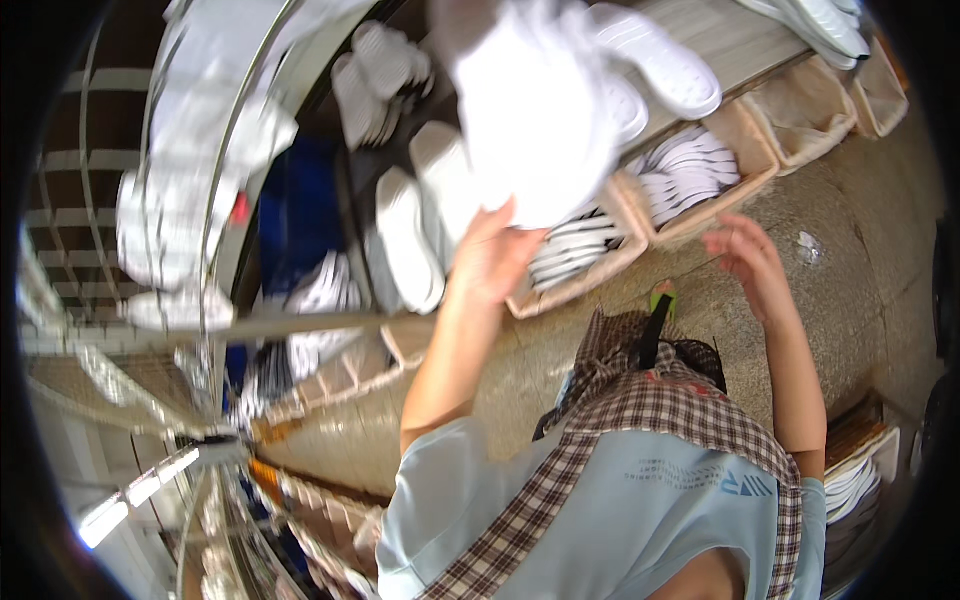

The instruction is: The person repeatedly picks up pairs of white slippers from a shelf, inspects them by turning them over, and places them into a plastic bag. The person also uses a small brush to clean the sole of one slipper before bagging it.

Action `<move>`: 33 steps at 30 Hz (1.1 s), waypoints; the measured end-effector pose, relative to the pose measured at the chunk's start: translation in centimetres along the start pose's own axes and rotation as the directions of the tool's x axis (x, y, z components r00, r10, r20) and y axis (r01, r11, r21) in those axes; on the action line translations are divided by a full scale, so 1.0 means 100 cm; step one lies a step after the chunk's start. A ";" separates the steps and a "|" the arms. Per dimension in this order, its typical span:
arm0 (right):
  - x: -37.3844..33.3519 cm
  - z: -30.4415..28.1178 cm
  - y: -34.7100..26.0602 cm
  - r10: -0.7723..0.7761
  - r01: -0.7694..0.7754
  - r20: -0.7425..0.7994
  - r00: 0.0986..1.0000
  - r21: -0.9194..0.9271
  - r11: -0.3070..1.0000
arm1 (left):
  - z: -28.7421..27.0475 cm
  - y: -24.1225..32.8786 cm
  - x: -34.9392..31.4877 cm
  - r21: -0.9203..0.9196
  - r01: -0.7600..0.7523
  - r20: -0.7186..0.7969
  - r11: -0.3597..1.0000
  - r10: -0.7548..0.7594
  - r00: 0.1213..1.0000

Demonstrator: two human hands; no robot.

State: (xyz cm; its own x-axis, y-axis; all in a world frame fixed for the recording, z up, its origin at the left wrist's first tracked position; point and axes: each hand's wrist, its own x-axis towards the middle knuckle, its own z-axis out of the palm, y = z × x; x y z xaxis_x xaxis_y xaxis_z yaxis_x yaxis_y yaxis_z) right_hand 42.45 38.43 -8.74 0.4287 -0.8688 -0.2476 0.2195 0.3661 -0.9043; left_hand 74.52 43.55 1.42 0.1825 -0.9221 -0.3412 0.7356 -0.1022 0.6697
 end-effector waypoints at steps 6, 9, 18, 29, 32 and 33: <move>-0.029 0.032 0.020 -0.342 0.284 -0.009 0.940 0.578 0.765 | 0.045 -0.097 -0.081 0.050 0.352 0.373 0.935 -0.344 0.862; -0.056 0.013 0.031 -0.475 0.263 0.054 0.878 0.774 0.576 | 0.044 -0.124 -0.097 0.242 0.408 0.313 0.880 -0.469 0.826; -0.138 0.022 0.001 -0.183 0.285 -0.263 0.947 0.433 0.855 | 0.069 -0.175 -0.027 0.446 0.038 0.509 0.894 -0.288 0.811; -0.140 0.059 -0.044 -0.395 0.403 -0.180 0.901 0.010 0.915 | 0.076 -0.167 -0.022 0.265 0.267 0.553 0.927 -0.373 0.745; -0.139 0.063 -0.042 -0.351 0.377 -0.286 0.892 0.039 0.925 | 0.068 -0.166 -0.013 0.328 0.236 0.647 0.915 -0.399 0.649; -0.137 0.065 -0.043 -0.321 0.349 -0.282 0.904 0.053 0.936 | 0.064 -0.162 -0.007 0.368 0.222 0.648 0.903 -0.420 0.636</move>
State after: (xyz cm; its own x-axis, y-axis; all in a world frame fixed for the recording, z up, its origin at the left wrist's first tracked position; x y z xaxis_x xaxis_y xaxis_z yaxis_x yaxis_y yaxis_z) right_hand 41.37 50.99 0.79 0.0703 -0.9970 -0.0315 0.4016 0.0572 -0.9140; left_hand 58.26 43.45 -4.96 -0.6152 -0.7852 -0.0711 0.4650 -0.4342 0.7716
